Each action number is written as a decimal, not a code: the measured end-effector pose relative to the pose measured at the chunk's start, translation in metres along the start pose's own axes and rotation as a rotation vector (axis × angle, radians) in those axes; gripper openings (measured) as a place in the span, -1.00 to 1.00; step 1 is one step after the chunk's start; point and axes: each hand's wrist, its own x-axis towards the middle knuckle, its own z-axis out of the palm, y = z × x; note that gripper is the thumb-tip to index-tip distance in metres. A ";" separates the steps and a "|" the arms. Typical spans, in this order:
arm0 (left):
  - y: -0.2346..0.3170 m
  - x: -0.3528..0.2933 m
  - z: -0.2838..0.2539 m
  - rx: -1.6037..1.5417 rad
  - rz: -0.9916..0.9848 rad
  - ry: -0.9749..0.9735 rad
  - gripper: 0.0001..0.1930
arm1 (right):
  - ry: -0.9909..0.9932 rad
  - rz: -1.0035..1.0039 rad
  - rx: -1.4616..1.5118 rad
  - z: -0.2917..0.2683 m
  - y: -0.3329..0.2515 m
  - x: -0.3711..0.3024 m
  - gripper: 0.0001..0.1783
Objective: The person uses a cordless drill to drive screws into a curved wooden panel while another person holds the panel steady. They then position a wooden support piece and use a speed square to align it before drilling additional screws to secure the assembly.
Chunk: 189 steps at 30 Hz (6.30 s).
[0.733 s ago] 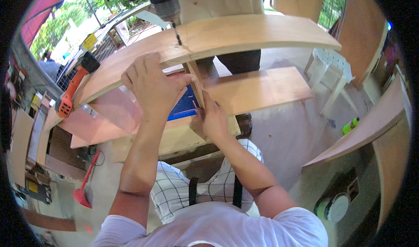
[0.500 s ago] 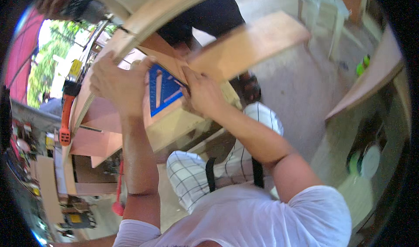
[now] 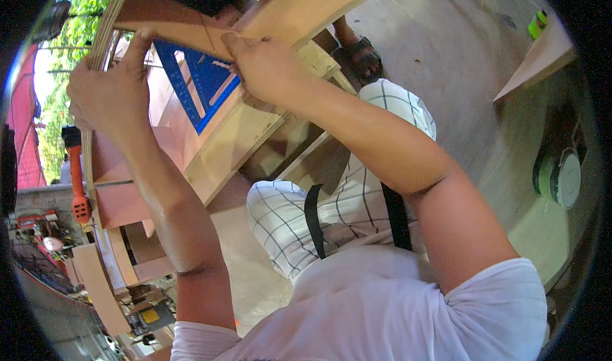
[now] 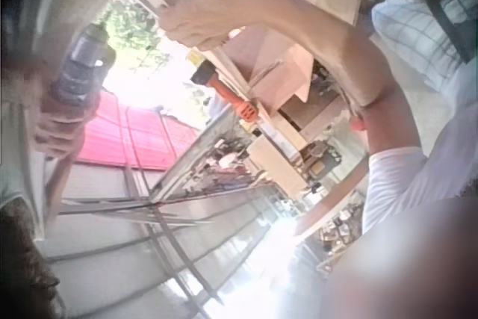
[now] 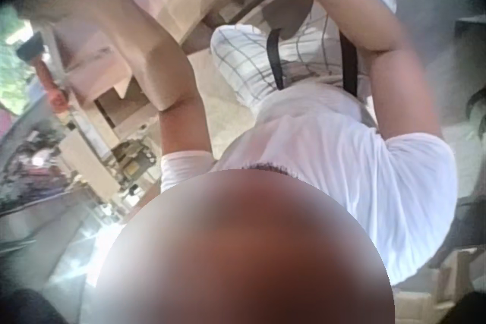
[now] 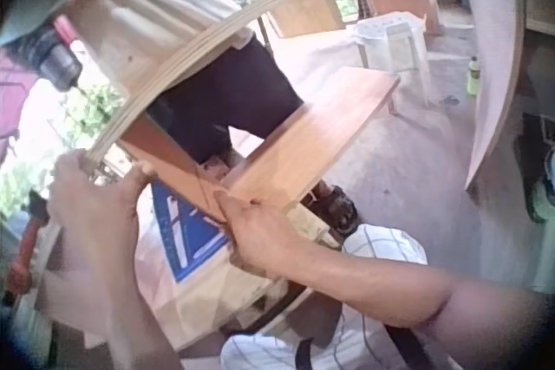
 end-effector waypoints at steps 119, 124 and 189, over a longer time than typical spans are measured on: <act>-0.173 -0.172 -0.337 -1.750 -1.387 -1.741 -0.70 | -0.448 0.737 0.545 -0.269 -0.388 -0.107 0.06; -0.199 -0.176 -0.360 -1.546 -1.440 -1.632 -0.76 | -0.525 1.088 0.382 -0.249 -0.409 -0.135 0.01; -0.306 -0.353 -0.194 -0.773 -0.100 -1.984 -0.44 | 0.217 1.347 -0.256 -0.425 -0.248 -0.202 -0.70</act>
